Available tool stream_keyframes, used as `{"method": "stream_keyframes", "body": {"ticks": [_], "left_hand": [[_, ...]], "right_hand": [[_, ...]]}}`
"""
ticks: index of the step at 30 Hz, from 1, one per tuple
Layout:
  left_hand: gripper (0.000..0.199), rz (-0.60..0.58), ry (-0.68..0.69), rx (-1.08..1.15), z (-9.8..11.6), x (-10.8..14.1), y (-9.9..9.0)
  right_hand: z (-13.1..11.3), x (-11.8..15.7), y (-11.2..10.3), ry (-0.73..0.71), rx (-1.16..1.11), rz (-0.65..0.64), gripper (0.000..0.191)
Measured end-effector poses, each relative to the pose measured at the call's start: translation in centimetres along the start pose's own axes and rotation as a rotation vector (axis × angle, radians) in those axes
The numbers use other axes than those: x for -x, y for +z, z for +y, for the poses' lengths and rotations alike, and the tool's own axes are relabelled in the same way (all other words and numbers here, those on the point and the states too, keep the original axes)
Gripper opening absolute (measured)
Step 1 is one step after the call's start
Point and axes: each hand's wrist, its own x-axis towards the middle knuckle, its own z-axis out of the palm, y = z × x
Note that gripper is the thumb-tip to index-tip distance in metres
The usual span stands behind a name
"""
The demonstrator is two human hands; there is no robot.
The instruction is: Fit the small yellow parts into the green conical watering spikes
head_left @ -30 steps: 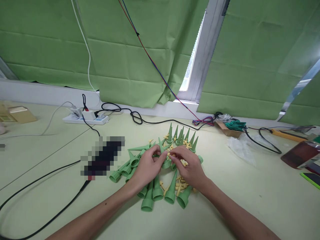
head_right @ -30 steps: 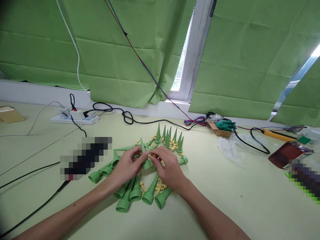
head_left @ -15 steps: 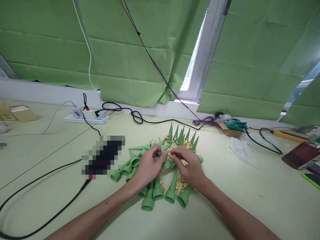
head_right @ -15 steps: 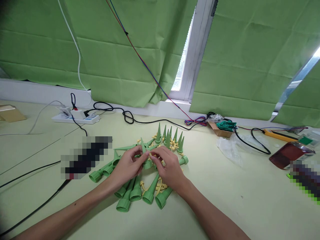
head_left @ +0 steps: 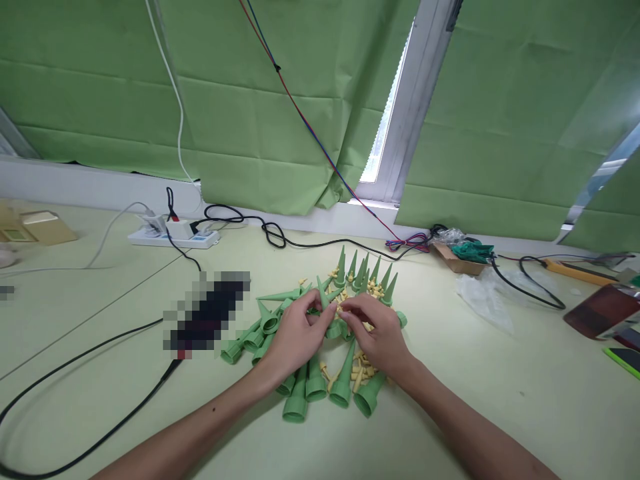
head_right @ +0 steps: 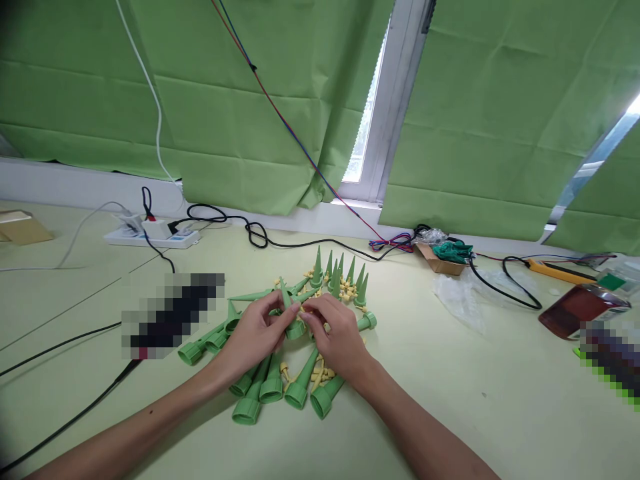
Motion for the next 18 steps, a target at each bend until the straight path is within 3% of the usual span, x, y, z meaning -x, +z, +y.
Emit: {"method": "stream_keyframes", "body": {"ticks": [18], "left_hand": [[0.038, 0.050, 0.013, -0.101, 0.55, 0.08, -0.14]], "right_hand": [[0.49, 0.09, 0.08, 0.058, 0.075, -0.054, 0.015]]}}
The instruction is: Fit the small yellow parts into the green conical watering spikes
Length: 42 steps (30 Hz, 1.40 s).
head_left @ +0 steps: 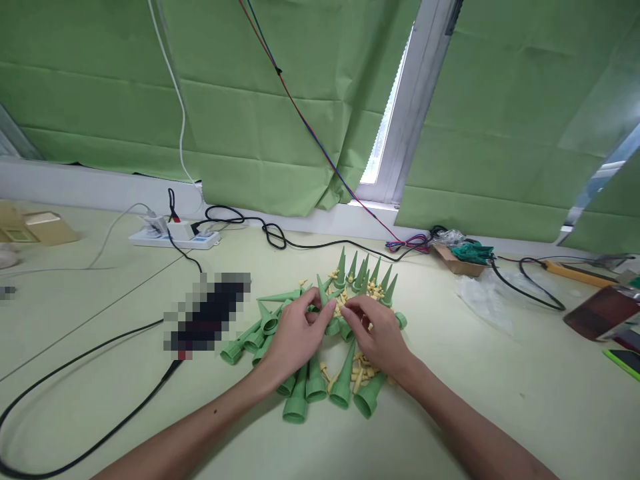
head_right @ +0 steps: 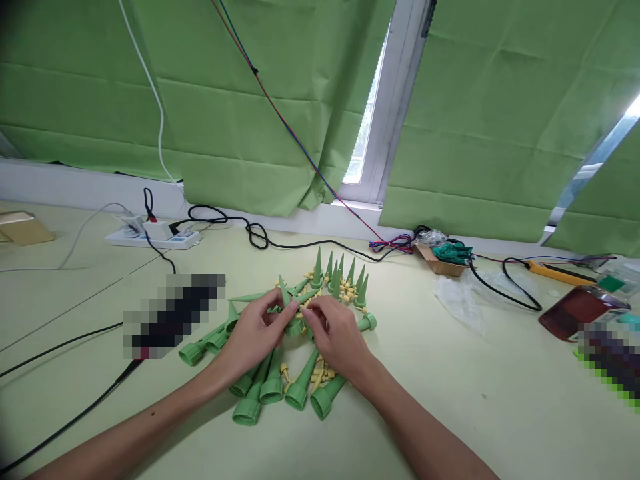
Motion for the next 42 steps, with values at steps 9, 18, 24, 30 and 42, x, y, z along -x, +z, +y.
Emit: {"method": "stream_keyframes", "body": {"ticks": [9, 18, 24, 30, 42], "left_hand": [[0.035, 0.023, 0.092, -0.108, 0.7, 0.5, 0.1], [0.030, 0.026, 0.262, -0.271, 1.0, 0.7, 0.1], [0.026, 0.019, 0.303, -0.241, 0.9, 0.8, 0.1], [0.029, -0.042, 0.266, -0.136, 1.1, 1.0, 0.0], [0.038, -0.028, 0.192, 0.089, 1.0, 1.1, 0.1]], "right_hand": [[0.3, -0.1, 0.0, 0.004, 0.056, -0.046, 0.025], [0.4, 0.0, 0.2, 0.046, 0.039, -0.050, 0.032], [0.4, 0.0, 0.1, 0.075, 0.005, -0.062, 0.031], [0.6, 0.1, 0.1, 0.063, 0.006, -0.066, 0.031], [0.4, 0.0, 0.0, 0.052, 0.002, 0.025, 0.030]]}}
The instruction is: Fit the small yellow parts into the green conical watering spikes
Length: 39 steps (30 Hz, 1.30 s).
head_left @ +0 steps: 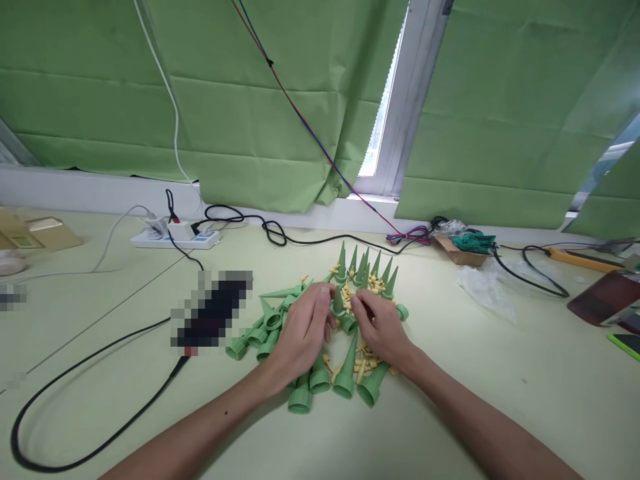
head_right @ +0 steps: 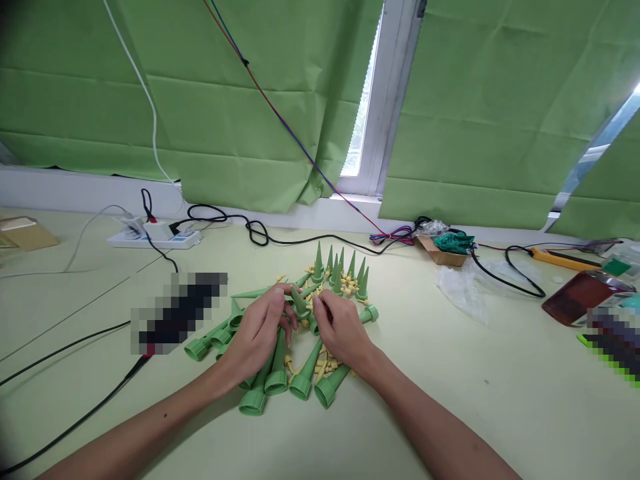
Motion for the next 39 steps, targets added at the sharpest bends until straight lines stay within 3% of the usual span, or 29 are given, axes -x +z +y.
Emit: {"method": "stream_keyframes", "body": {"ticks": [9, 20, 30, 39], "left_hand": [[0.032, 0.092, -0.080, -0.038, 0.4, -0.5, -0.1], [0.038, -0.085, -0.219, 0.097, -0.3, -1.0, -0.2], [0.032, -0.111, -0.209, 0.147, -0.4, -1.0, -0.1], [0.029, -0.100, -0.139, 0.063, -0.2, -0.9, -0.2]], "right_hand": [[-0.4, -0.1, -0.1, 0.003, 0.036, 0.083, 0.028], [-0.3, 0.1, 0.0, -0.033, 0.019, 0.070, 0.026], [-0.1, 0.0, 0.0, -0.025, 0.010, 0.063, 0.027], [-0.1, 0.0, -0.1, -0.019, 0.004, 0.055, 0.027]]}}
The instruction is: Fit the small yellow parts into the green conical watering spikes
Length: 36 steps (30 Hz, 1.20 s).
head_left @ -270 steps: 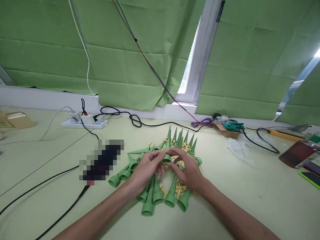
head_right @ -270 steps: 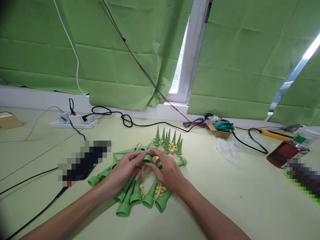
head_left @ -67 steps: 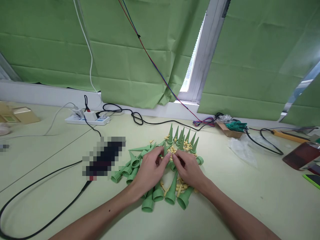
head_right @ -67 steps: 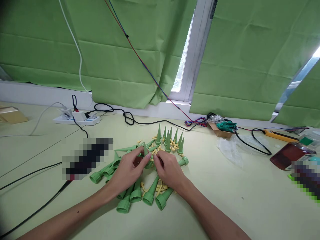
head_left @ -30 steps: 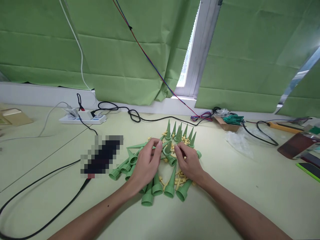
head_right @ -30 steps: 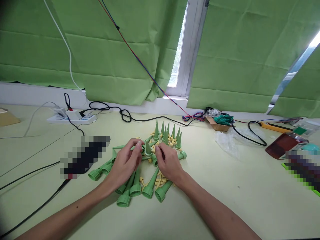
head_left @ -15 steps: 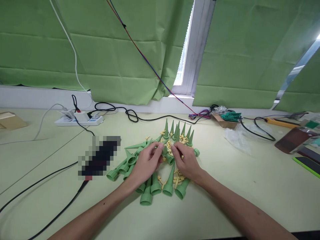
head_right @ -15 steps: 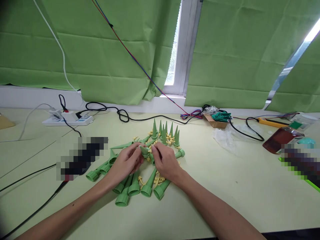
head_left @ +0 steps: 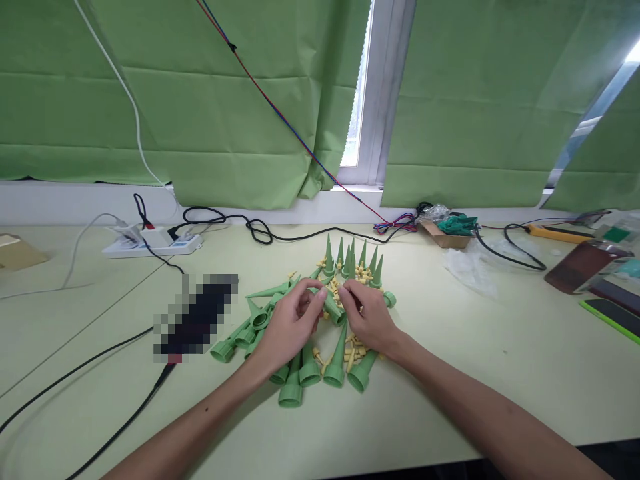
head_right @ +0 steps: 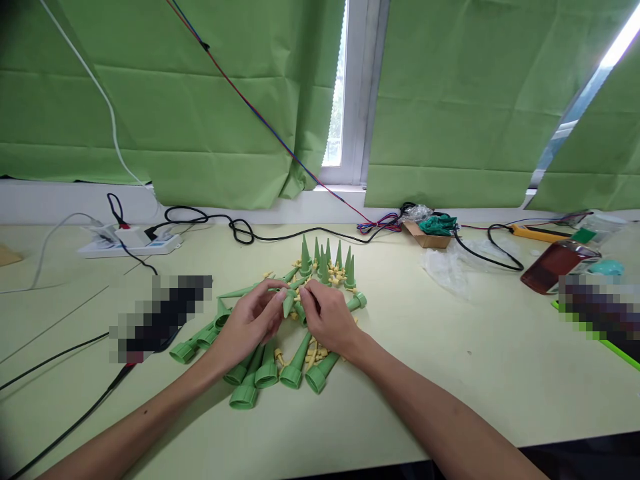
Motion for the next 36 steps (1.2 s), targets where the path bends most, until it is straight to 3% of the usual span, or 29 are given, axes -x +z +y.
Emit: {"method": "stream_keyframes", "body": {"ticks": [36], "left_hand": [[0.029, 0.035, 0.125, -0.298, -0.20, 0.23, -0.01]], "right_hand": [[0.47, -0.12, -0.02, 0.014, -0.012, -0.025, 0.031]]}}
